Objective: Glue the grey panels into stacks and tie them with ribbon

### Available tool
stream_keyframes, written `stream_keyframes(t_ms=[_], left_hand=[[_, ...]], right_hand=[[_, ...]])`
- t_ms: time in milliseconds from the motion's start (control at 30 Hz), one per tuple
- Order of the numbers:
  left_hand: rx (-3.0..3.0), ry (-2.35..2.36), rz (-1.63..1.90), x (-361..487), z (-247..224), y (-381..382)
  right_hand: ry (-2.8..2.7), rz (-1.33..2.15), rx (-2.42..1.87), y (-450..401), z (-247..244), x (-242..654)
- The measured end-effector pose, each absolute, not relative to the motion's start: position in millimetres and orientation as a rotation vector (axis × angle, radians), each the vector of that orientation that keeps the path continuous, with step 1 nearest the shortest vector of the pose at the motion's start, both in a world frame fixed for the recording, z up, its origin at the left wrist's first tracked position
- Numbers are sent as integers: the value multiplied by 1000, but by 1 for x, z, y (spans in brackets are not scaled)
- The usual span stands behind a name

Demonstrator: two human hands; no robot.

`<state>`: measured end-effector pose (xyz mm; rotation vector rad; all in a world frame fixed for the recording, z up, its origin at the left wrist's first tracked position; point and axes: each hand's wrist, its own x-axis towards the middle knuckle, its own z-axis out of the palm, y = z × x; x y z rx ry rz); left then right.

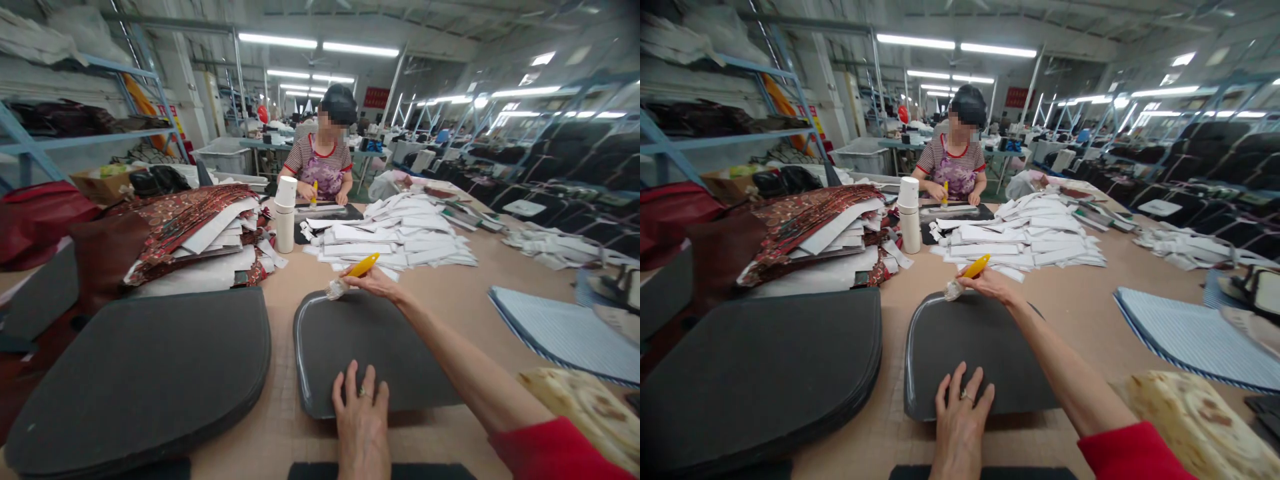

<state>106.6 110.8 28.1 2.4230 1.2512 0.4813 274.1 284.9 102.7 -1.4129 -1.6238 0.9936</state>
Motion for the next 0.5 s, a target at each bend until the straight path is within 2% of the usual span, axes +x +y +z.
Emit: stream_keyframes(t_ms=[367, 500], left_hand=[[2592, 1262, 579, 103, 17, 114], [2627, 1316, 742, 106, 9, 114]], right_hand=[[-1483, 774, -1601, 244, 91, 380], [-1388, 681, -1660, 224, 85, 412]])
